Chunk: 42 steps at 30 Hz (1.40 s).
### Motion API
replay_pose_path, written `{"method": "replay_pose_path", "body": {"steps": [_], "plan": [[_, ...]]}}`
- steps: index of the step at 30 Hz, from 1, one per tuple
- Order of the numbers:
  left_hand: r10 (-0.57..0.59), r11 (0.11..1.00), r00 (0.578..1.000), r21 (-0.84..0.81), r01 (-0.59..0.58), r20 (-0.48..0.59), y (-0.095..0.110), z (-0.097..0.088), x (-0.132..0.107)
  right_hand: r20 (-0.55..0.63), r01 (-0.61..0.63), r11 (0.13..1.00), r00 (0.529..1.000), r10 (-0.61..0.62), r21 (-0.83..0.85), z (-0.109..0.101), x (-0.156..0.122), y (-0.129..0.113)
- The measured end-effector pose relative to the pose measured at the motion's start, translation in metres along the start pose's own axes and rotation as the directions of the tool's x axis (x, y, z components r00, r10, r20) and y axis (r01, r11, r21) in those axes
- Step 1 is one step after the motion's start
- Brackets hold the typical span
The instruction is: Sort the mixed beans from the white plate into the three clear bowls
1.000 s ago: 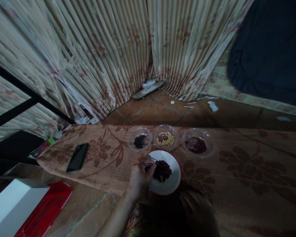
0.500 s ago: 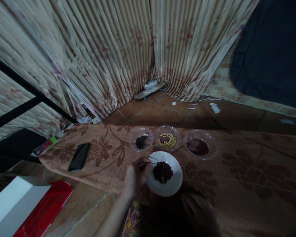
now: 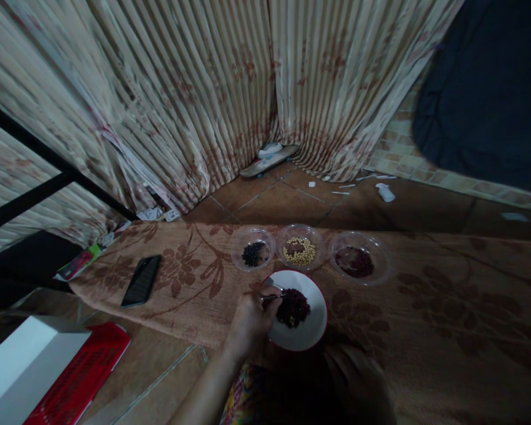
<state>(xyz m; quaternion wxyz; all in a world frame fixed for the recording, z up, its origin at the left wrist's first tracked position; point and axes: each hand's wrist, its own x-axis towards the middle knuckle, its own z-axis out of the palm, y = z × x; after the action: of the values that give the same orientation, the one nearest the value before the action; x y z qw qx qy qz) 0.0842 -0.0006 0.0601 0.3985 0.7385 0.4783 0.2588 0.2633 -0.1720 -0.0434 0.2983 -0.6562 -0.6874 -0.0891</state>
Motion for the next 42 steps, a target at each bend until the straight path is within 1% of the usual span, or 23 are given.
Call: {"method": "replay_pose_path", "body": {"steps": [2, 5, 12, 15, 19, 24, 29, 36, 39, 42], "plan": [[0.012, 0.999, 1.000, 0.036, -0.012, 0.005, 0.004, -0.001, 0.000, -0.001, 0.016, 1.000, 1.000, -0.016, -0.008, 0.000, -0.001, 0.001], [0.037, 0.997, 0.999, 0.066, -0.037, 0.009, 0.007, -0.002, -0.001, 0.003, -0.001, 1.000, 1.000, 0.001, -0.014, 0.001, -0.002, 0.001], [0.062, 0.994, 0.997, 0.087, -0.066, 0.039, 0.008, -0.002, 0.000, -0.024, -0.006, 1.000, 1.000, 0.006, 0.009, 0.000, -0.002, 0.000], [0.075, 0.991, 0.996, 0.108, -0.080, 0.051, 0.011, -0.003, 0.000, -0.012, -0.004, 1.000, 1.000, 0.004, 0.005, -0.001, -0.002, -0.001], [0.074, 0.987, 0.997, 0.139, -0.079, 0.038, 0.011, -0.002, -0.001, 0.008, -0.004, 1.000, 1.000, 0.004, -0.007, 0.000, -0.003, 0.000], [0.087, 0.986, 0.996, 0.139, -0.091, 0.034, 0.010, -0.001, 0.000, 0.004, 0.000, 1.000, 1.000, 0.000, -0.025, 0.000, -0.002, 0.000], [0.097, 0.985, 0.994, 0.136, -0.102, 0.046, 0.014, -0.001, 0.000, -0.018, -0.009, 1.000, 1.000, 0.009, -0.004, 0.000, -0.001, 0.000], [0.107, 0.983, 0.991, 0.145, -0.117, 0.079, 0.014, -0.001, -0.002, 0.013, -0.015, 1.000, 1.000, 0.015, 0.001, 0.001, -0.003, 0.001], [0.113, 0.982, 0.992, 0.146, -0.121, 0.061, 0.013, 0.000, -0.002, 0.011, -0.032, 0.999, 0.999, 0.032, 0.012, 0.001, -0.003, 0.000], [0.132, 0.979, 0.990, 0.147, -0.138, 0.051, 0.011, 0.001, -0.001, 0.025, -0.025, 1.000, 0.999, 0.024, 0.017, -0.001, -0.002, 0.000]]}}
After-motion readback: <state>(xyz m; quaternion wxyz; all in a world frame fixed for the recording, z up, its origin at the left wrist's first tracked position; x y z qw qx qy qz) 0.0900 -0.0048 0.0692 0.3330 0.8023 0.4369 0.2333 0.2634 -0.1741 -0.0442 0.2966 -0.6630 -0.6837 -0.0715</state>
